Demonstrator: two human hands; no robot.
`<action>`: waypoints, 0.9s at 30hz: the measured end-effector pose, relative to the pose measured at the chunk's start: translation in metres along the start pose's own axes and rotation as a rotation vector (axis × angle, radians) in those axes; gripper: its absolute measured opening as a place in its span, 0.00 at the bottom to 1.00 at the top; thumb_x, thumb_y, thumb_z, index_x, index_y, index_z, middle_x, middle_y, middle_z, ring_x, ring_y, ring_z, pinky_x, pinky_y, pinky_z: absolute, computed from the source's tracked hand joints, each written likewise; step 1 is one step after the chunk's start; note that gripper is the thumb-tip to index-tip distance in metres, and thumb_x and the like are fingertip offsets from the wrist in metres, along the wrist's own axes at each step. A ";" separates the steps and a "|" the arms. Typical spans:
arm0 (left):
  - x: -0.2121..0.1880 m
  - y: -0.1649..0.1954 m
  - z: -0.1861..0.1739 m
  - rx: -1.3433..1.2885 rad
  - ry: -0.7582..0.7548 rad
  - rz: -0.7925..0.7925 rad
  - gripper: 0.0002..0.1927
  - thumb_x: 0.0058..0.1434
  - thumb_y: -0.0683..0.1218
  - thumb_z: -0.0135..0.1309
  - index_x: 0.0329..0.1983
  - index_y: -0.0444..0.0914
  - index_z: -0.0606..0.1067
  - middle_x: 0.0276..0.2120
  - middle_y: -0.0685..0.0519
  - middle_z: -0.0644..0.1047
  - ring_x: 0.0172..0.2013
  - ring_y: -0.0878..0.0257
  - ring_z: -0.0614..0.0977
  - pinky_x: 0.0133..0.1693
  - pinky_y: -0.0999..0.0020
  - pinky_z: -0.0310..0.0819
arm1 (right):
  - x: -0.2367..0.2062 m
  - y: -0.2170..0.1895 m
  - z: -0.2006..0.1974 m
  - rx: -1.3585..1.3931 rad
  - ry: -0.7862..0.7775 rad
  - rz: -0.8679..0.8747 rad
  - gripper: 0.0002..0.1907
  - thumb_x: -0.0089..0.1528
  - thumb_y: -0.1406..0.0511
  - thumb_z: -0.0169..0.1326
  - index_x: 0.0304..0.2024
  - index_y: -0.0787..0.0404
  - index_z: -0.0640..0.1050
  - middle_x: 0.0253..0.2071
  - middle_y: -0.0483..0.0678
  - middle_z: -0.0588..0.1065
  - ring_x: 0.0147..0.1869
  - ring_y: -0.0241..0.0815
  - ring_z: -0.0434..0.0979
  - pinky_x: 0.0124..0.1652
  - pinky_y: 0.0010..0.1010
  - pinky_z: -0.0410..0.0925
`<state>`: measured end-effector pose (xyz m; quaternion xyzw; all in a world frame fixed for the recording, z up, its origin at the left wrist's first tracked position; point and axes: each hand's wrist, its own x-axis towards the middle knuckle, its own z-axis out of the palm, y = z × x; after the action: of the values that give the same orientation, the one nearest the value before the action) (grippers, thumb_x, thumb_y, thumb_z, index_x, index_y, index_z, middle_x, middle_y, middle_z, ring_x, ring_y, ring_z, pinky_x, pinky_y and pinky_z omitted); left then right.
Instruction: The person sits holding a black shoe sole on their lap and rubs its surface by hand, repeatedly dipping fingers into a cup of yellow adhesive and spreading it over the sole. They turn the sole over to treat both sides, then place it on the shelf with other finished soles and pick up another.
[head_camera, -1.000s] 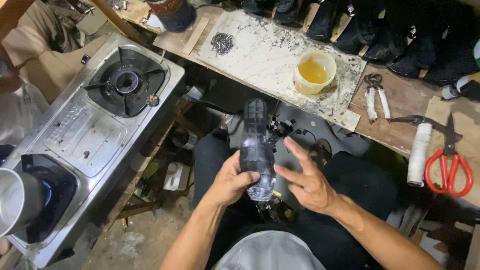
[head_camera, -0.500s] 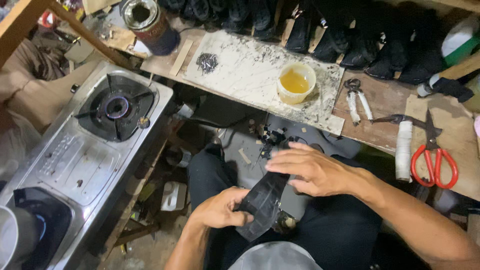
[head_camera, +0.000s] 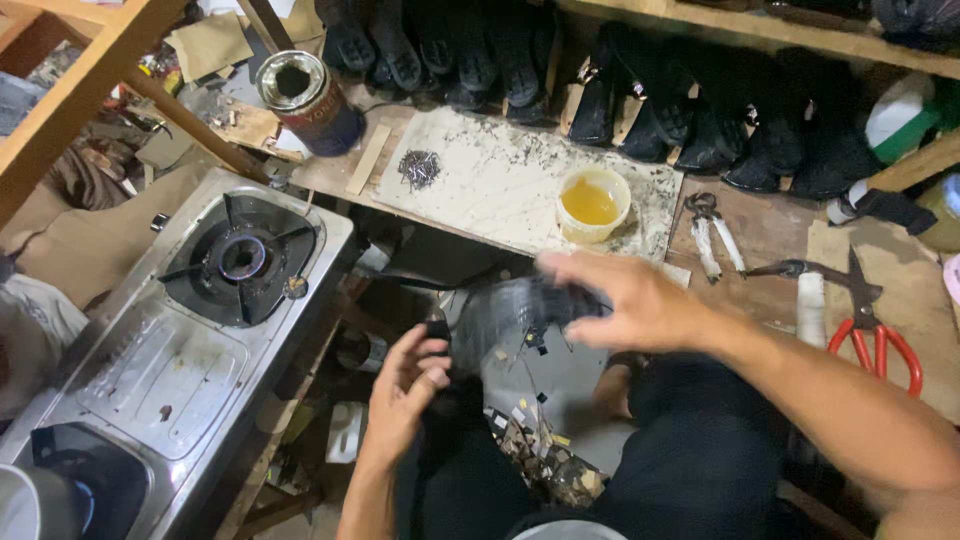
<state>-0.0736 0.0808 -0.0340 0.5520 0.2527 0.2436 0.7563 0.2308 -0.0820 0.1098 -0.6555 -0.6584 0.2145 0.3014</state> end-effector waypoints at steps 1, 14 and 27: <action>0.008 -0.007 -0.003 -0.014 0.121 0.026 0.29 0.60 0.40 0.52 0.65 0.37 0.65 0.51 0.52 0.78 0.45 0.64 0.83 0.45 0.69 0.78 | 0.008 0.008 -0.006 0.018 0.096 0.078 0.48 0.48 0.63 0.66 0.71 0.58 0.65 0.51 0.52 0.77 0.54 0.47 0.79 0.52 0.39 0.73; 0.013 -0.039 0.005 0.403 0.427 0.152 0.15 0.66 0.40 0.51 0.54 0.32 0.76 0.39 0.47 0.84 0.34 0.65 0.85 0.35 0.71 0.81 | 0.114 0.188 -0.057 -0.666 0.672 0.443 0.49 0.53 0.55 0.70 0.72 0.61 0.66 0.48 0.64 0.76 0.51 0.64 0.76 0.49 0.55 0.67; 0.017 -0.044 0.004 0.369 0.412 0.175 0.12 0.66 0.39 0.51 0.51 0.32 0.77 0.39 0.47 0.83 0.34 0.65 0.84 0.36 0.71 0.81 | 0.110 0.192 -0.053 -0.795 0.673 0.343 0.40 0.58 0.47 0.65 0.66 0.61 0.74 0.56 0.58 0.74 0.58 0.61 0.69 0.53 0.53 0.62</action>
<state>-0.0544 0.0770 -0.0772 0.6387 0.3925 0.3649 0.5521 0.4124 0.0301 0.0310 -0.8493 -0.4396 -0.2262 0.1853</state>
